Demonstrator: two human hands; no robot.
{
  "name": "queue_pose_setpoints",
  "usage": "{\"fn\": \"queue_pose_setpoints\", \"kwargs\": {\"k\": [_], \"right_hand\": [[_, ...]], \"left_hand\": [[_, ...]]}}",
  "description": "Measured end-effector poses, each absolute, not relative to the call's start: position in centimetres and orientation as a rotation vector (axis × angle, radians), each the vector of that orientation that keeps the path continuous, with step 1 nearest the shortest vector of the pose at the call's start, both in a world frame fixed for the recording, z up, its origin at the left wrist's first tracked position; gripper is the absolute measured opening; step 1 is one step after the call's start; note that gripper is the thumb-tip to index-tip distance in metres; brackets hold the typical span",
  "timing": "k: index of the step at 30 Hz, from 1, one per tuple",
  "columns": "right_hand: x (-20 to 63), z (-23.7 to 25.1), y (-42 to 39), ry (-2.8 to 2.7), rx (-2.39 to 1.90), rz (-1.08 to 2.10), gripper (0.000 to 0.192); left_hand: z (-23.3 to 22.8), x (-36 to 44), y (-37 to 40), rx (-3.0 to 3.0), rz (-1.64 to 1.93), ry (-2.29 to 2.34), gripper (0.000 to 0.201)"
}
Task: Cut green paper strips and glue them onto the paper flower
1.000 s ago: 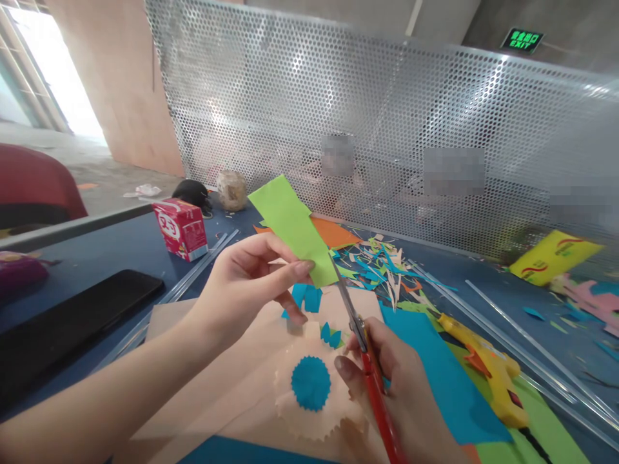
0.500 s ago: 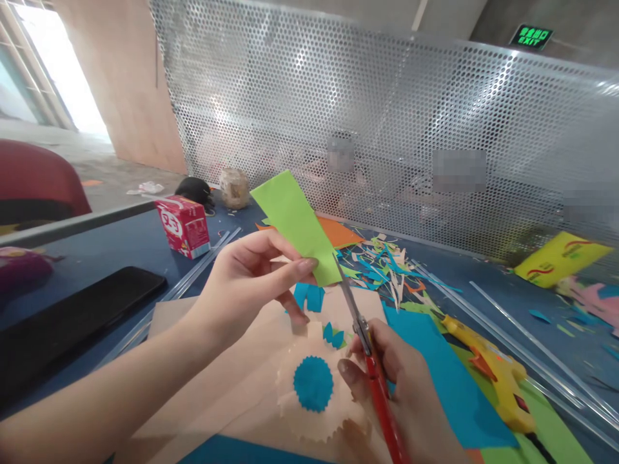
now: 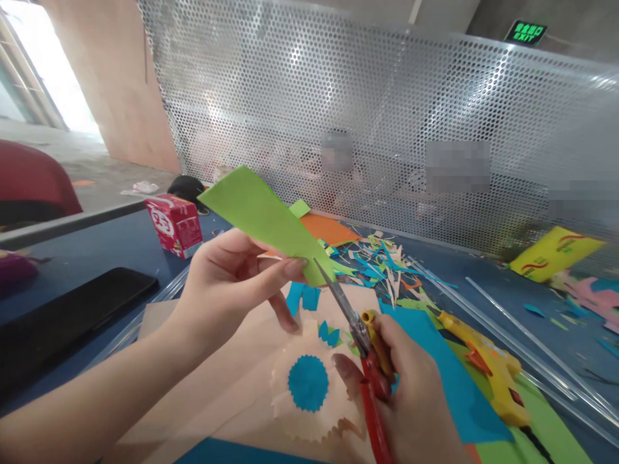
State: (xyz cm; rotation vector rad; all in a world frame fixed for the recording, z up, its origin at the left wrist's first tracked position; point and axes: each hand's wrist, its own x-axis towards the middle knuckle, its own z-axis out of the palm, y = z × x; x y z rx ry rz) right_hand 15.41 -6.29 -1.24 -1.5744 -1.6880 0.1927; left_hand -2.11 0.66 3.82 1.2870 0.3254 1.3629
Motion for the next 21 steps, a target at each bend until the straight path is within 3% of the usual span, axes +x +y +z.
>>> {"fn": "queue_pose_setpoints", "kwargs": {"k": [7, 21], "right_hand": [[16.39, -1.9, -5.99, -1.753, -1.503, 0.252, 0.023], [15.56, -1.79, -6.26, -1.6, -1.491, 0.422, 0.032]], "left_hand": [[3.98, -1.93, 0.5, 1.293, 1.382, 0.35, 0.006], [4.07, -2.09, 0.47, 1.307, 1.366, 0.386, 0.006]]}}
